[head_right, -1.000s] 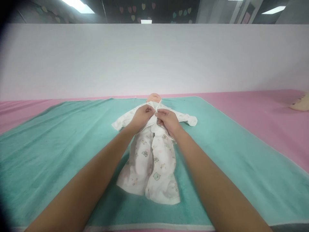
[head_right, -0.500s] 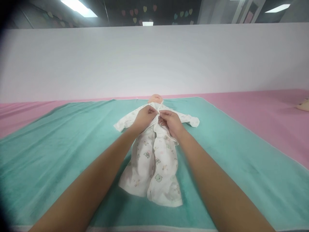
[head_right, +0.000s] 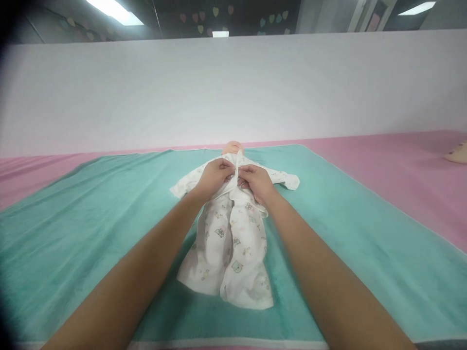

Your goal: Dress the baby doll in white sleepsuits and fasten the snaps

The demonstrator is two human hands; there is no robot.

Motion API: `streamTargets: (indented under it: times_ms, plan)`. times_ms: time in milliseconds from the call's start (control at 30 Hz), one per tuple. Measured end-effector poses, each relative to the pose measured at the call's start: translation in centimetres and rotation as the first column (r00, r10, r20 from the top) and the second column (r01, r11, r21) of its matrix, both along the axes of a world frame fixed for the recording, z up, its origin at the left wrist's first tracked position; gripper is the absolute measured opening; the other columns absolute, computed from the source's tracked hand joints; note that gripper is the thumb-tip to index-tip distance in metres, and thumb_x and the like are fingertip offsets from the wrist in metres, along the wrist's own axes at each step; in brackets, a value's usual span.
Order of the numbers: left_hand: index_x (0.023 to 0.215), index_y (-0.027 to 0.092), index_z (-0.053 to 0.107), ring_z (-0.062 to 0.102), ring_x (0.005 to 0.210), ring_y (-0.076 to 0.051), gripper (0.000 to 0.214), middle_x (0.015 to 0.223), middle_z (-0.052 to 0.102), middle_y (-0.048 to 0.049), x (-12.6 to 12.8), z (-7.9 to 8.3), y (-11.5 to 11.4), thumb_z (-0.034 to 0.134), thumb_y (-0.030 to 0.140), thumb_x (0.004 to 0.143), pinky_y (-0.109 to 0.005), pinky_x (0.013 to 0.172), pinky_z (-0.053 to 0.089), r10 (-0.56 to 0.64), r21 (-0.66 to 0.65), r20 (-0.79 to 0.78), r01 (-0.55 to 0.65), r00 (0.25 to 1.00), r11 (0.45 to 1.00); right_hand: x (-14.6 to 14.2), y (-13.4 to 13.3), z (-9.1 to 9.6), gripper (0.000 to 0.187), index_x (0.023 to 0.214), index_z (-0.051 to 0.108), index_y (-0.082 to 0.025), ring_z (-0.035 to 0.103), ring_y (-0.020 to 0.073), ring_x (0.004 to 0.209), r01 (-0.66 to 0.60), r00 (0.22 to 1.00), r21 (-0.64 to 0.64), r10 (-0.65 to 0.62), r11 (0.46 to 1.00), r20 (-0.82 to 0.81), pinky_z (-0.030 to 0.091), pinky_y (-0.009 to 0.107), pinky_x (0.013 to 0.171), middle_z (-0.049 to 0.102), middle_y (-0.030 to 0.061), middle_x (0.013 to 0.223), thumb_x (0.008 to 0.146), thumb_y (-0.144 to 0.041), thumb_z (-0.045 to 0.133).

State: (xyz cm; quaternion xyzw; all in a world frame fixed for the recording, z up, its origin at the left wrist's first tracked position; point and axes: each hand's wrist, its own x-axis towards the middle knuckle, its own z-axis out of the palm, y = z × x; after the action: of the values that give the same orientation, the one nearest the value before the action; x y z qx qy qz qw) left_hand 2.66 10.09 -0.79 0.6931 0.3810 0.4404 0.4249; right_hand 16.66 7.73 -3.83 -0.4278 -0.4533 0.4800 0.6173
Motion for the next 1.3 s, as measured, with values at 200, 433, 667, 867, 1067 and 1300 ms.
streamTargets:
  times_ms: [200,433,667,867,1067,1300]
  plan:
    - [0.071,0.016,0.058,0.053,0.057,-0.009,0.006,0.064,0.059,0.0002,0.1,-0.1,0.1,0.057,0.022,0.073,-0.021,0.058,0.043,0.045,0.002,-0.034,-0.045,0.998,0.999,-0.1,-0.1,0.1,0.018,0.076,0.063,-0.014,0.048,0.0061,0.046,0.005,0.997,0.009,-0.006,1.000,0.071,0.038,0.015,0.042,0.056,-0.0008,0.053,0.065,-0.025,0.071]
    - [0.068,0.016,0.061,0.054,0.059,-0.011,0.011,0.064,0.060,-0.0007,-0.1,0.4,-0.1,0.056,0.025,0.074,-0.023,0.059,0.043,0.060,0.054,-0.118,-0.054,0.991,0.997,-0.3,-0.1,-0.4,0.015,0.074,0.063,-0.015,0.046,0.0064,0.044,0.062,0.989,0.058,-0.069,0.996,0.134,0.036,0.017,0.042,0.057,-0.0008,0.051,0.067,-0.029,0.067]
    - [0.071,0.017,0.065,0.055,0.063,-0.014,0.015,0.064,0.063,-0.0006,-0.2,0.8,-0.3,0.054,0.027,0.074,-0.024,0.062,0.042,0.100,0.156,-0.251,-0.062,0.963,0.986,-0.6,-0.2,-0.4,0.015,0.072,0.063,-0.016,0.045,0.0066,0.043,0.096,0.978,0.078,-0.109,0.992,0.177,0.036,0.018,0.042,0.057,0.0000,0.051,0.067,-0.029,0.066]
    - [0.072,0.018,0.067,0.056,0.065,-0.014,0.019,0.070,0.066,-0.0010,-0.4,1.0,-0.2,0.049,0.023,0.076,-0.025,0.064,0.042,0.095,0.226,-0.353,-0.014,0.931,0.974,-0.5,-0.3,-0.4,0.011,0.071,0.063,-0.015,0.044,0.0062,0.043,0.104,0.973,0.083,-0.119,0.991,0.200,0.035,0.017,0.042,0.057,-0.0001,0.051,0.066,-0.025,0.063]
    - [0.054,0.019,0.054,0.047,0.057,-0.014,0.022,0.058,0.058,-0.0019,-0.1,0.8,-0.1,0.045,0.019,0.075,-0.027,0.056,0.035,0.229,0.448,-0.476,0.010,0.849,0.894,-0.6,-0.2,-0.4,0.010,0.072,0.064,-0.015,0.042,0.0058,0.041,0.117,0.974,0.074,-0.129,0.990,0.186,0.033,0.017,0.040,0.057,-0.0005,0.049,0.064,-0.021,0.061]
    - [0.064,0.020,0.053,0.050,0.063,-0.015,0.016,0.067,0.060,-0.0014,0.2,0.1,-0.1,0.044,0.020,0.077,-0.026,0.059,0.036,0.243,0.461,-0.397,-0.037,0.885,0.887,-0.6,-0.1,-0.5,0.010,0.071,0.064,-0.016,0.048,0.0066,0.046,0.096,0.982,0.087,-0.108,0.992,0.156,0.036,0.017,0.041,0.061,0.0011,0.059,0.066,-0.023,0.061]
